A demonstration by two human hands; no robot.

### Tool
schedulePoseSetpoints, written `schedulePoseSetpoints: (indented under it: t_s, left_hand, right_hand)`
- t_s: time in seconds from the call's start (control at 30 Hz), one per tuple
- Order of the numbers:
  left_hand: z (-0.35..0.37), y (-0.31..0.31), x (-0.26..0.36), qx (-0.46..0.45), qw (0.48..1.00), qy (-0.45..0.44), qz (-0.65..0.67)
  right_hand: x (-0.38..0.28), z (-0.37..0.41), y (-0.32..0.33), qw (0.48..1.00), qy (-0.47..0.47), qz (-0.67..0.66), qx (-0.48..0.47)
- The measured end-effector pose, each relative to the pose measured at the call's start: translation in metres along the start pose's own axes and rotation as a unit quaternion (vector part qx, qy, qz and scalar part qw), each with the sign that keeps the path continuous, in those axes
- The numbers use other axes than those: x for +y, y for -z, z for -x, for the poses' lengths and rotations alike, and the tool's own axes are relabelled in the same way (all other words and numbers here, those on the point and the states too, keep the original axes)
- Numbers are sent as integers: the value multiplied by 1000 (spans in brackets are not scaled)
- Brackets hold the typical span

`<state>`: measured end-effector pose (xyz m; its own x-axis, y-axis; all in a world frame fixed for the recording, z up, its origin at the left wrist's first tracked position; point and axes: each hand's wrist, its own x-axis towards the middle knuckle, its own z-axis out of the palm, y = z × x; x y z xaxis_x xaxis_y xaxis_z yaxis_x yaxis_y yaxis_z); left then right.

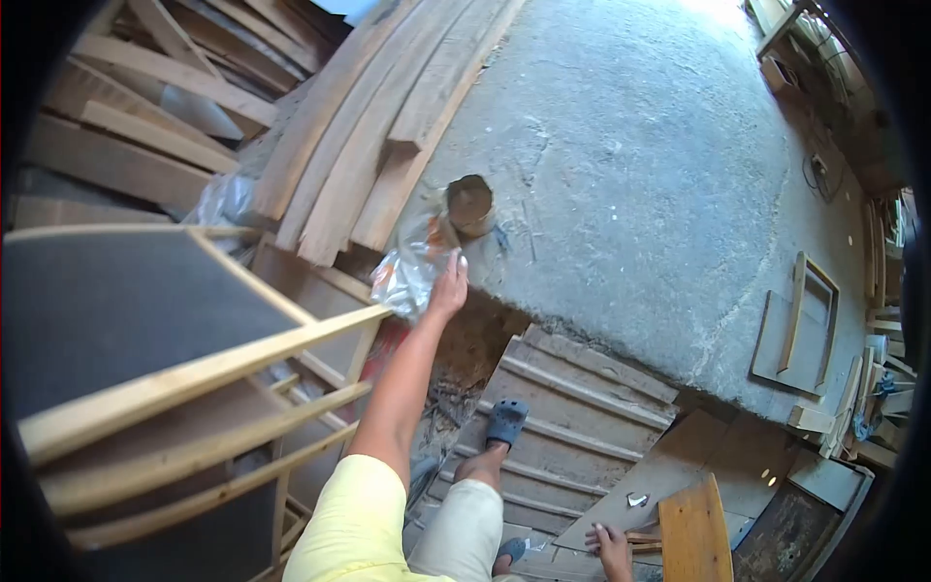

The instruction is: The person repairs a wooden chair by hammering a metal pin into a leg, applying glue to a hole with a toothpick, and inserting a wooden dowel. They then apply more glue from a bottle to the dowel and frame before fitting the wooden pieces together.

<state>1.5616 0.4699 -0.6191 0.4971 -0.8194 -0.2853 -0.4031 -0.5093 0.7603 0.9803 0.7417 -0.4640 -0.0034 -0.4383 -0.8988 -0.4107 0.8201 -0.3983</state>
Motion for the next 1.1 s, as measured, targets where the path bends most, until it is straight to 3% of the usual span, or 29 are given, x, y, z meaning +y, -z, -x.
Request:
schedulePoseSetpoints:
  t_s: [0.07,0.13,0.17,0.23,0.27,0.3,0.33,0.37,0.47,0.5,0.57,0.6,0.67,0.73,0.8,0.9,1.03,1.1]
  left_hand:
    - [-63,-19,-9,28,999,-22,22]
    - [-84,-16,23,6,997,51,-57]
    - [-120,-35,-23,22,997,-23,-67]
    - [-167,-58,-95,-11,998,-32,-53]
    - [-154,-62,-61,-13,999,-16,-49]
    - [-129,-51,-31,-4,991,65,-113]
    - [-115,-46,-23,9,993,17,-117]
    - [-90,-44,12,6,986,74,-150]
    - [-40,-47,9,-32,989,-88,-117]
    - [-13,-50,10,-53,984,-142,-89]
    - [68,-48,47,-97,972,-116,-181]
    - [105,-51,52,-96,955,-173,-221]
    - [192,-53,79,-203,924,-140,-293]
    - [305,-51,111,-264,903,-261,-217]
    - [398,-74,100,-329,884,-243,-228]
    - [561,-96,112,-422,805,-367,-197]
    - [772,-124,135,-578,689,-388,-204]
    - [870,-136,139,-662,600,-402,-200]
  right_hand:
    - [18,6,15,994,-88,-17,62]
    - [54,19,33,987,-128,-50,80]
    - [68,25,36,980,-161,-80,81]
    - [99,34,42,978,-175,-64,88]
    - [107,39,39,980,-185,-19,66]
    - [115,43,31,976,-195,-43,91]
    - [123,45,20,974,-193,-63,104]
    - [130,45,10,974,-186,-78,105]
    - [152,55,-26,972,-153,-140,108]
    - [162,58,-36,974,-128,-160,97]
    - [200,72,-59,970,-97,-202,95]
    - [217,77,-63,969,-76,-218,88]
    - [252,107,-66,968,-59,-223,102]
    - [312,148,-72,960,-52,-240,134]
    - [379,191,-78,934,-39,-303,188]
    - [484,273,-97,904,-37,-333,266]
    - [553,399,-122,826,-2,-452,337]
    - [579,440,-133,783,-1,-485,389]
